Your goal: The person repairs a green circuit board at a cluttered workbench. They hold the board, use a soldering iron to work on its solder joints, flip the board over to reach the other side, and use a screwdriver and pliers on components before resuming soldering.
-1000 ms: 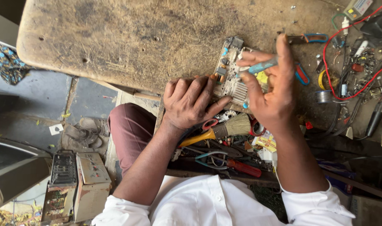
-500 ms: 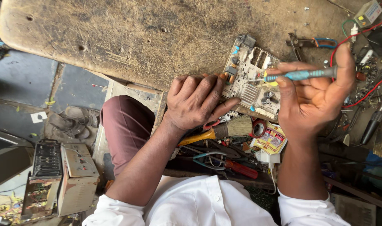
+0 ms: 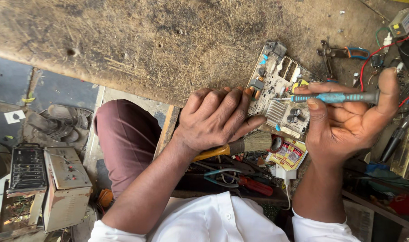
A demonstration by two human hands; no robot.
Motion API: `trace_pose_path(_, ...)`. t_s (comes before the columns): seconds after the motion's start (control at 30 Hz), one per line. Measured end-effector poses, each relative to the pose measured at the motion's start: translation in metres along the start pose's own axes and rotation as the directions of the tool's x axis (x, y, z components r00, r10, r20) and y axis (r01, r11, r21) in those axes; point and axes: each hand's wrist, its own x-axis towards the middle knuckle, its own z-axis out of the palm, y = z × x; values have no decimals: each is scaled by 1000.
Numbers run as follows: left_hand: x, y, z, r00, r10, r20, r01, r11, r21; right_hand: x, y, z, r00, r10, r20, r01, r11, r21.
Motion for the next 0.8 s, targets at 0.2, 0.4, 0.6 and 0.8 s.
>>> trace_pose_path(0.2,0,-9,7,1000,-8,4,9,1000,-12,3,10,2,1000,11,-8,-11,1000,-3)
trace_pose_path(0.4,1,-13,12,1000,-14,17,14,1000,4,18,15,1,992,-113,64,115,993,-32)
trace_pose_path(0.6,3,-11,12,999,-1,35,0,1000,27,47,7,12,969,-241,60,240,970,28)
trace_pose_path(0.8,7,-3,7,999,-5,35,3,999,48,43,-14,13,981,-179,68,177,984,37)
